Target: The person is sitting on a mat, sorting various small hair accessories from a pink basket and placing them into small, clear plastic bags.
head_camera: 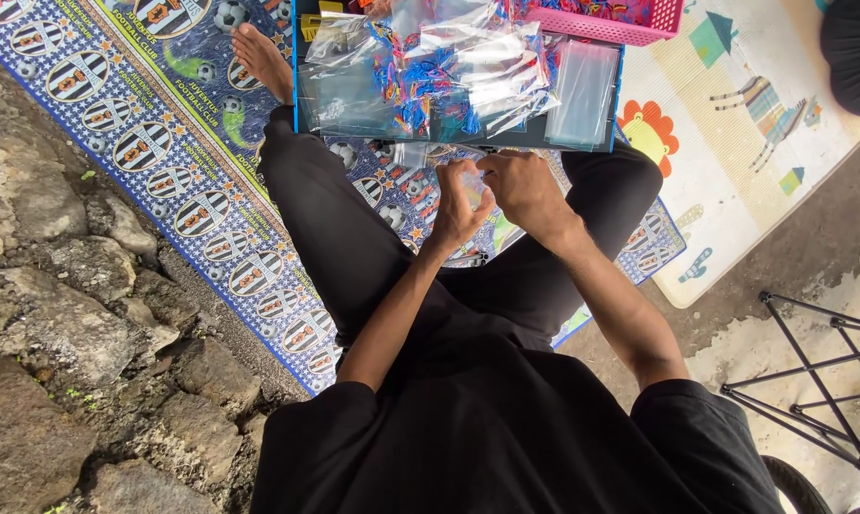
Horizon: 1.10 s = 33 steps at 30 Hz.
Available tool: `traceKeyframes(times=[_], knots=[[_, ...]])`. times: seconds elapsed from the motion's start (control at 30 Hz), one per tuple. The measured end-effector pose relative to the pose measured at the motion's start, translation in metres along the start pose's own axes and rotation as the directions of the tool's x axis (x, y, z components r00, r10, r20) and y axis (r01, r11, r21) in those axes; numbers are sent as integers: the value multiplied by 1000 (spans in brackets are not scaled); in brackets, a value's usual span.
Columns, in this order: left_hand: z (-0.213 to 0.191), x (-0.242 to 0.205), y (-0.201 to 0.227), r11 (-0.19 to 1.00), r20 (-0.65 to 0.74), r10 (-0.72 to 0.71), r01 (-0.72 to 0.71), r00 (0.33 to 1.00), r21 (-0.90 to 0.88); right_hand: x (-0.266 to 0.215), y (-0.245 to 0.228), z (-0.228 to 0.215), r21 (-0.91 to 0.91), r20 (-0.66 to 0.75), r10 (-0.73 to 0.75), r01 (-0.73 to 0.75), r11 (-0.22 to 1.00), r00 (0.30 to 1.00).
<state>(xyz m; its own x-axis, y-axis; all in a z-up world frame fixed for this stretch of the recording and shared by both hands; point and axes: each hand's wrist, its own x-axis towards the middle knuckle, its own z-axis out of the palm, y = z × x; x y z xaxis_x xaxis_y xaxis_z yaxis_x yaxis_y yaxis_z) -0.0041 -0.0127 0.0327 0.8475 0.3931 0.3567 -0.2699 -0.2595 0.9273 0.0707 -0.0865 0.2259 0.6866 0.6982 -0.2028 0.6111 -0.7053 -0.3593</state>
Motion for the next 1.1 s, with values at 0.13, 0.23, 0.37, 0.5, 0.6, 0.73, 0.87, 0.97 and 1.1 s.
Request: traceKeyframes(times=[0.13, 0.23, 0.37, 0.5, 0.6, 0.73, 0.87, 0.97, 1.1], knots=[[-3, 2, 3, 1000, -10, 8, -8, 1000, -4, -5, 9, 7, -34, -35, -30, 29, 999, 999], [-2, 1, 2, 1000, -19, -1, 1, 1000, -4, -6, 10, 7, 11, -71, -32, 33, 999, 997], [-5, 2, 4, 1000, -17, 4, -4, 1000, -11, -8, 14, 14, -3, -139, -74, 74, 997, 987], [-7, 6, 12, 1000, -15, -2, 2, 1000, -7, -11, 5, 8, 117, -229, -85, 114, 987, 970], [-4, 4, 9, 1000, -36, 2, -2, 999, 14, -13, 6, 15, 251, -340, -60, 152, 956, 938], [-12, 7, 10, 998, -13, -28, 27, 1000, -63, -14, 17, 19, 317, -477, -42, 216, 923, 878], [-6, -2, -17, 999, -24, -27, 26, 999, -33, 11, 85, 24, 238, -635, 52, 131, 962, 771], [-12, 1, -1, 999, 6, -35, 35, 999, -1, 43, 137, 18, 46, -665, 111, -109, 993, 739], [-15, 3, 0, 997, 66, -82, 81, 994, 16, 96, 206, 18, -290, -540, 150, -350, 891, 828]])
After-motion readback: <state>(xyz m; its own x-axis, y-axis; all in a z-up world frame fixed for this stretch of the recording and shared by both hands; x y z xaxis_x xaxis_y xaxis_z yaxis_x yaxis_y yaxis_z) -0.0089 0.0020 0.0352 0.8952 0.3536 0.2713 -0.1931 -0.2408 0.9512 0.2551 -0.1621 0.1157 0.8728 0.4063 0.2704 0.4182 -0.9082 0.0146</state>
